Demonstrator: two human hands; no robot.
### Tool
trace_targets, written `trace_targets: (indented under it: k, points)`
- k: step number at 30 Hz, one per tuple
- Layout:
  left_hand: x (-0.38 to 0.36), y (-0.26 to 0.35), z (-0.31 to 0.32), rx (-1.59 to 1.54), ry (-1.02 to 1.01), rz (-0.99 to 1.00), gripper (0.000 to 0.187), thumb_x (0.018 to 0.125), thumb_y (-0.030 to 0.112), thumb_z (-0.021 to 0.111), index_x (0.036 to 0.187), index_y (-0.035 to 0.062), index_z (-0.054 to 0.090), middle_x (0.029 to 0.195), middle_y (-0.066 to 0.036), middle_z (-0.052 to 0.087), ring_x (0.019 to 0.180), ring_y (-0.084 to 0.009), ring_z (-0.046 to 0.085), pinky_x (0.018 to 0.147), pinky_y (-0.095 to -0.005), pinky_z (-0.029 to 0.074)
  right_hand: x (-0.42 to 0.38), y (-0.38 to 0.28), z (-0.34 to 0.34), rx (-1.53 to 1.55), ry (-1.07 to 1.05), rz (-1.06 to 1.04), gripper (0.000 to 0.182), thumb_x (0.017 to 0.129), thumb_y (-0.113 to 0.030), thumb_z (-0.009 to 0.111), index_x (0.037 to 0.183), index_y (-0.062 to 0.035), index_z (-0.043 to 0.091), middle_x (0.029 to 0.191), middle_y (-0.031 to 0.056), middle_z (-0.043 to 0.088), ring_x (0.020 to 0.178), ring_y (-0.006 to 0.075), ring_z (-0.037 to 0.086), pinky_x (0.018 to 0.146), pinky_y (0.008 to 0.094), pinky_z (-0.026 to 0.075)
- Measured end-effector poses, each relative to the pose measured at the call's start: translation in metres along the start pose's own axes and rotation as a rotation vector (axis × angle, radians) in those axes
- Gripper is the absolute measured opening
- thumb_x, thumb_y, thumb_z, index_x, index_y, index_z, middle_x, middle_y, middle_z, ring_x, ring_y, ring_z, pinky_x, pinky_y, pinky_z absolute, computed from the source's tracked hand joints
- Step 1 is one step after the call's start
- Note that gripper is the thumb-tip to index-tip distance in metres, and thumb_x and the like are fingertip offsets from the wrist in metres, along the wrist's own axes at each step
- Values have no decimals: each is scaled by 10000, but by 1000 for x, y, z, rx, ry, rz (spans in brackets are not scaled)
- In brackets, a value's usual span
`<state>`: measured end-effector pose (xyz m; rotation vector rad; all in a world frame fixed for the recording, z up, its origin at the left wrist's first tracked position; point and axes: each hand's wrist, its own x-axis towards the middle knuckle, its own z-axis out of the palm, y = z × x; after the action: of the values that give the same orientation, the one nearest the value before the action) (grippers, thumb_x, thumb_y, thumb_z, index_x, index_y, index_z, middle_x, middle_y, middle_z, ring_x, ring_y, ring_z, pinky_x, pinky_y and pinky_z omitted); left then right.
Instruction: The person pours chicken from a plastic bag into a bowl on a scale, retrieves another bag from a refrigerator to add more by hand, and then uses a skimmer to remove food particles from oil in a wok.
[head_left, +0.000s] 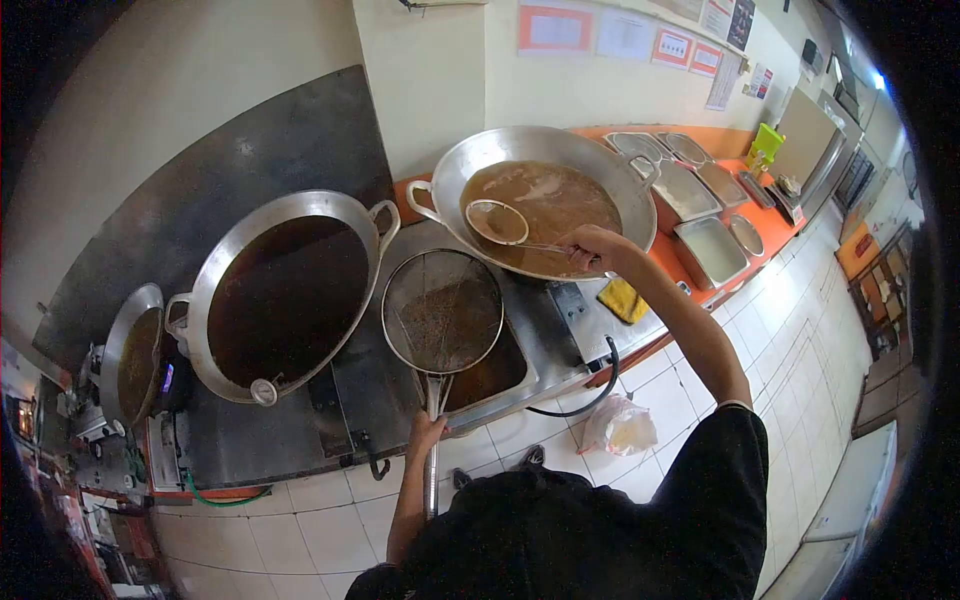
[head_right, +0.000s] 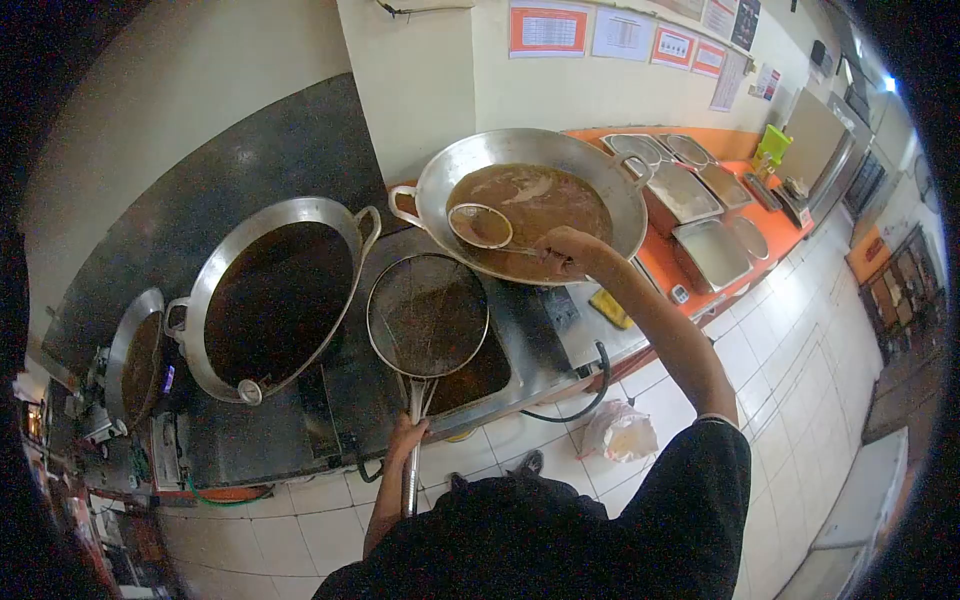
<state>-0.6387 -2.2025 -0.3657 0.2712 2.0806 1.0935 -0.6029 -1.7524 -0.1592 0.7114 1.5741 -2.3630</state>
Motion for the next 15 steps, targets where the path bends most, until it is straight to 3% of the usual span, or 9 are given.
trace_targets:
  k: [5, 8, 12, 15]
  points:
    - [-2, 1, 2, 2, 40, 35, 373, 792, 219, 601, 937, -88, 446, 764, -164, 608, 652, -193, 636, 565, -313, 492, -30, -9, 41, -42, 207, -53, 194, 815, -42, 468, 627, -57, 422, 540, -21, 347, 409, 45, 319, 312, 187, 229]
    - [0, 0, 1, 56, 51, 40, 346, 785, 224, 603, 864, -92, 487, 704, -163, 611, 638, -200, 634, 573, -332, 489, 9, 5, -8, 101, -86, -14, 155, 804, -18, 477, 658, -43, 432, 566, -12, 374, 407, 48, 314, 309, 169, 235]
    - [-18, 23, -3, 162, 80, 84, 322, 781, 224, 599, 772, -88, 521, 641, -163, 613, 643, -205, 637, 576, -335, 488, -19, -6, 32, 127, 33, 35, 131, 813, -17, 459, 687, -39, 430, 591, -10, 378, 403, 45, 299, 305, 159, 229]
    - [2, -2, 0, 143, 34, 51, 374, 787, 250, 598, 829, -109, 501, 685, -176, 621, 650, -204, 639, 569, -323, 486, -25, -8, 47, 119, 94, 56, 129, 832, -34, 448, 705, -42, 430, 592, -14, 367, 402, 40, 292, 302, 159, 230]
